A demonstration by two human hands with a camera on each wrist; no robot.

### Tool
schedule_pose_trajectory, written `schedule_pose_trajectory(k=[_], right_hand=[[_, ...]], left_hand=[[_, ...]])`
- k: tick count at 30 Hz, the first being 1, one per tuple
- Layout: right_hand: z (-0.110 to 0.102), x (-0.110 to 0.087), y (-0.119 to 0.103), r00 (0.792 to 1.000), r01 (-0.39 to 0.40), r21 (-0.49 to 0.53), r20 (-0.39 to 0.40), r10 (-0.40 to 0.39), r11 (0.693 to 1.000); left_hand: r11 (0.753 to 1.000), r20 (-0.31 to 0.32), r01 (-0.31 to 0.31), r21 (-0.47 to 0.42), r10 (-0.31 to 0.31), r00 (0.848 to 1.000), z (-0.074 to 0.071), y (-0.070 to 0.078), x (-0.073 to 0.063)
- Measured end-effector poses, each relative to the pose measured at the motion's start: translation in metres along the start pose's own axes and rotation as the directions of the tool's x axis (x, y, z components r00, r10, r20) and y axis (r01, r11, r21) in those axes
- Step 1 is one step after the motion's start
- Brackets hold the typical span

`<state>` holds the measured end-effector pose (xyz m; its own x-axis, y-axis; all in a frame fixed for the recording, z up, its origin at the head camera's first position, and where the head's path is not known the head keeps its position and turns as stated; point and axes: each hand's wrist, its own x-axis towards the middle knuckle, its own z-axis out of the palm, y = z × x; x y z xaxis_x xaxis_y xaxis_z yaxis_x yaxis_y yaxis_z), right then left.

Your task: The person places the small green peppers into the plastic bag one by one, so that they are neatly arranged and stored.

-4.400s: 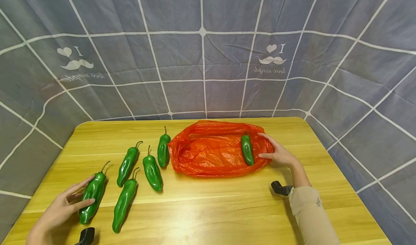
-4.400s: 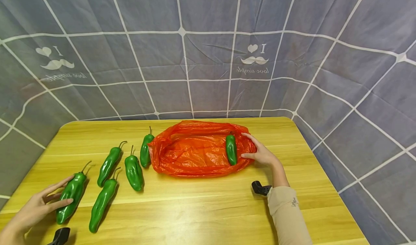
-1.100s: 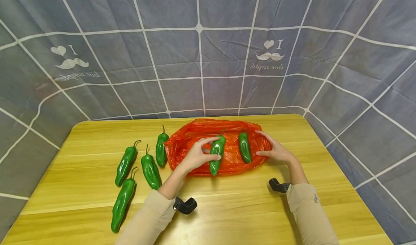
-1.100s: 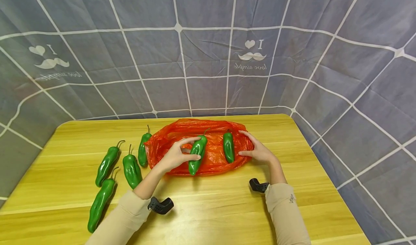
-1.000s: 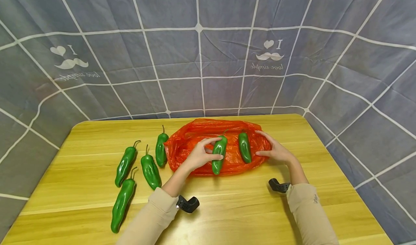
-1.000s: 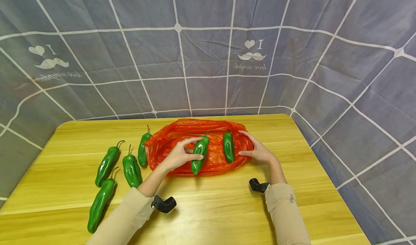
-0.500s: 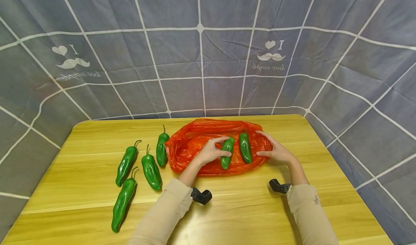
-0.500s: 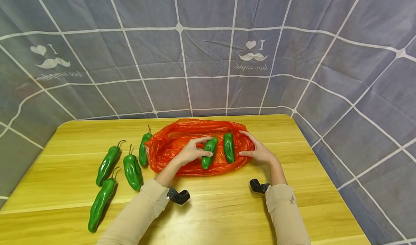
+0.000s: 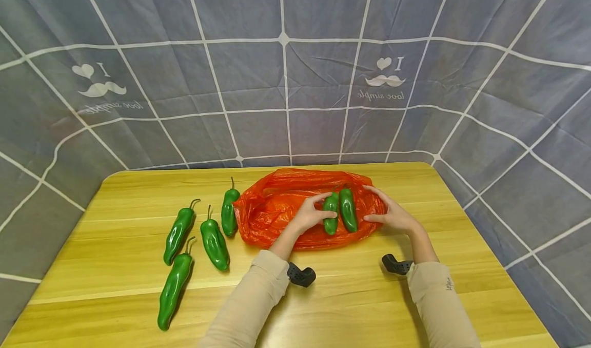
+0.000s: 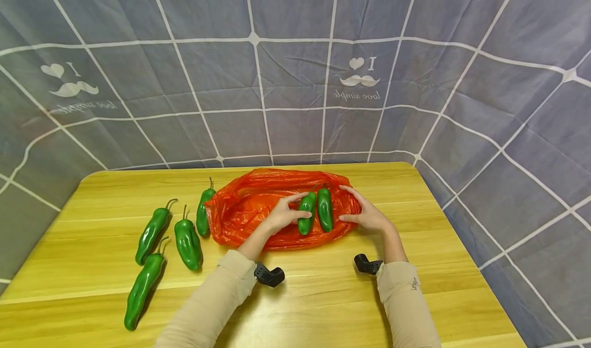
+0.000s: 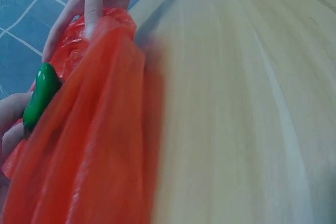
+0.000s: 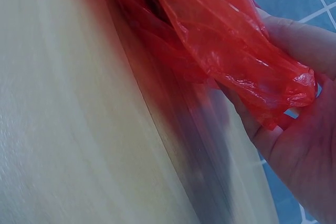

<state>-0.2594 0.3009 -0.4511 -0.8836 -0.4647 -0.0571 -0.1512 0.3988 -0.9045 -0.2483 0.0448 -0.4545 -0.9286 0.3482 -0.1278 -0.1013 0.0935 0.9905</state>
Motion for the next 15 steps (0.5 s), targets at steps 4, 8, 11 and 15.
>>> schedule_pose_trajectory(k=[4,8,11,15], right_hand=[[0.000,0.000,0.001,1.000,0.003,0.011,0.005,-0.003,1.000],[0.000,0.000,0.001,1.000,0.000,0.019,0.010,0.000,1.000],[0.000,0.000,0.001,1.000,-0.002,0.016,0.012,0.002,1.000],[0.000,0.000,0.001,1.000,-0.005,0.008,0.010,0.005,1.000]], left_hand=[[1.000,-0.039,-0.014,0.016,0.014,0.999,0.005,-0.004,0.004],[0.997,-0.082,-0.031,0.065,0.037,0.996,0.008,-0.007,0.006],[0.995,-0.116,-0.039,0.091,0.050,0.992,0.011,-0.009,0.007],[0.990,-0.161,-0.023,0.142,0.046,0.986,0.015,-0.010,0.007]])
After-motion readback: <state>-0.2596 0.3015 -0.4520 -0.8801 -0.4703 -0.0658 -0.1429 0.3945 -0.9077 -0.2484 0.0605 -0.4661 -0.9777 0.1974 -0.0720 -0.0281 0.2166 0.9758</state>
